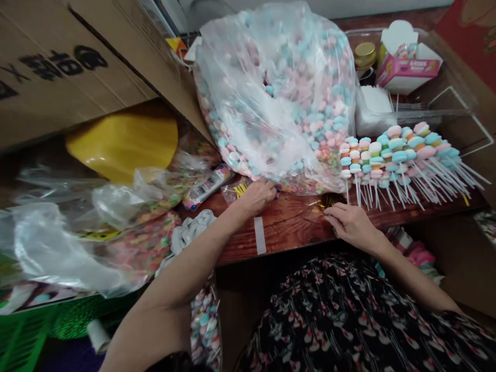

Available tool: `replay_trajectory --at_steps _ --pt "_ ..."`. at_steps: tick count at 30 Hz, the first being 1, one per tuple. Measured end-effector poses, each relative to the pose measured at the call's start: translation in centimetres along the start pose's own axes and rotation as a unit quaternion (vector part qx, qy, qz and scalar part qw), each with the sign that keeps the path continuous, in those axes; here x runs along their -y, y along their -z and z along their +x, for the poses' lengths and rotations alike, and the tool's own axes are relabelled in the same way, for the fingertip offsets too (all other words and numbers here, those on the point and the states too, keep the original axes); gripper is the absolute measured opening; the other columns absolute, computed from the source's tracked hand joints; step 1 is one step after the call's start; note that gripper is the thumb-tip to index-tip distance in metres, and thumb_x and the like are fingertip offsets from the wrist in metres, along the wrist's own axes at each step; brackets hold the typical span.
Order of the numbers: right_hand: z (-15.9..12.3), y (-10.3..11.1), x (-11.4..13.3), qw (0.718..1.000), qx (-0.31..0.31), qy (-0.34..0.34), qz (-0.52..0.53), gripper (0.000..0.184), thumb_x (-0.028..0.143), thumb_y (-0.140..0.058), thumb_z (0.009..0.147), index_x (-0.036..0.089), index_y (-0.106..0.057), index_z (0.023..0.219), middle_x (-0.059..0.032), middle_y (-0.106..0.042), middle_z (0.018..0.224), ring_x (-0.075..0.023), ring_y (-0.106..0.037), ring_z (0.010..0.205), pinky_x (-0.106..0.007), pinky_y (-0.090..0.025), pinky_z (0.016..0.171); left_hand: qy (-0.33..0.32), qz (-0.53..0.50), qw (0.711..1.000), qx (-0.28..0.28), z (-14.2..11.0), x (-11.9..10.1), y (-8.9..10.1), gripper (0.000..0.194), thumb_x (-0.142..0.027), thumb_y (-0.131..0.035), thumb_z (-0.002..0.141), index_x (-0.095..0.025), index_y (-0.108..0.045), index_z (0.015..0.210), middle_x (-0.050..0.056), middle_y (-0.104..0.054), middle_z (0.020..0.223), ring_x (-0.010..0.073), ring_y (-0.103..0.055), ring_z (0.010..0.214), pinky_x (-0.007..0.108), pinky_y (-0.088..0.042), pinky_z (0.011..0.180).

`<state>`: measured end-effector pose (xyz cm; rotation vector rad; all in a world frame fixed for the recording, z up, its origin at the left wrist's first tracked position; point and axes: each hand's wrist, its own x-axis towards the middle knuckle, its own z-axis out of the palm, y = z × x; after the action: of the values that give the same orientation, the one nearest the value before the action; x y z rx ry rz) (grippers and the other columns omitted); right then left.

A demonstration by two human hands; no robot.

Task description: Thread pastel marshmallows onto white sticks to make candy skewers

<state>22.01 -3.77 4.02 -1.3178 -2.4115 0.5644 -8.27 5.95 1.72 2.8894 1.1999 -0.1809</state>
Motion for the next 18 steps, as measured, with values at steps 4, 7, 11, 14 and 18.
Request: replay_trajectory --at_steps 4,7,11,14,18 --pt "0.2 -0.9 0.9 0.996 -0.029 0.026 0.076 0.024 0.021 -0.044 0.097 0.017 -0.066 0.105 -0.0076 -0.067 0.093 -0.0159 -0.063 0.087 -0.027 -0.048 0.079 0.022 -0.102 0.99 -0.097 -0.9 -1.6 0.9 0.021 -0.014 -0.047 0.089 -0.015 -0.068 0.088 0.01 -0.064 0.085 0.0198 -0.06 0.081 0.032 -0.049 0.075" --pt "1.2 -1.1 1.5 0.986 -0.087 0.02 0.142 0.032 0.021 -0.048 0.095 0.016 -0.057 0.125 -0.0103 -0.067 0.105 -0.0175 -0.063 0.092 -0.031 -0.05 0.083 0.045 -0.208 0.96 -0.183 -1.5 -4.6 2.4 0.021 -0.019 -0.046 0.091 -0.016 -0.067 0.089 0.007 -0.065 0.085 0.0167 -0.061 0.08 0.029 -0.05 0.074" --pt "3.3 -1.3 1.6 0.956 -0.106 0.024 0.273 0.036 0.016 -0.054 0.087 0.015 -0.058 0.123 -0.0101 -0.066 0.107 -0.017 -0.062 0.092 -0.032 -0.05 0.083 0.065 -0.317 0.917 -0.234 -2.0 -8.9 4.3 0.017 -0.018 -0.05 0.089 -0.018 -0.067 0.088 0.005 -0.065 0.083 0.014 -0.062 0.076 0.027 -0.051 0.071" --pt "4.2 -2.6 1.9 0.921 -0.037 0.016 0.388 0.015 0.012 -0.051 0.081 0.015 -0.065 0.085 -0.0023 -0.067 0.078 -0.0129 -0.061 0.071 -0.025 -0.049 0.069 0.104 -0.364 0.889 -0.256 -2.4 -11.2 4.5 0.015 -0.017 -0.053 0.089 -0.018 -0.067 0.083 0.004 -0.065 0.079 0.0133 -0.062 0.072 0.025 -0.051 0.067" --pt "4.0 -5.1 3.5 0.812 0.008 -0.121 0.571 0.009 0.024 -0.056 0.082 0.018 -0.057 0.075 0.0052 -0.058 0.057 -0.0077 -0.048 0.044 -0.019 -0.039 0.045 0.173 -0.427 0.847 -0.266 -3.5 -13.5 3.5 0.019 -0.022 -0.051 0.093 -0.02 -0.069 0.1 0.006 -0.07 0.089 0.0155 -0.066 0.083 0.028 -0.054 0.075"
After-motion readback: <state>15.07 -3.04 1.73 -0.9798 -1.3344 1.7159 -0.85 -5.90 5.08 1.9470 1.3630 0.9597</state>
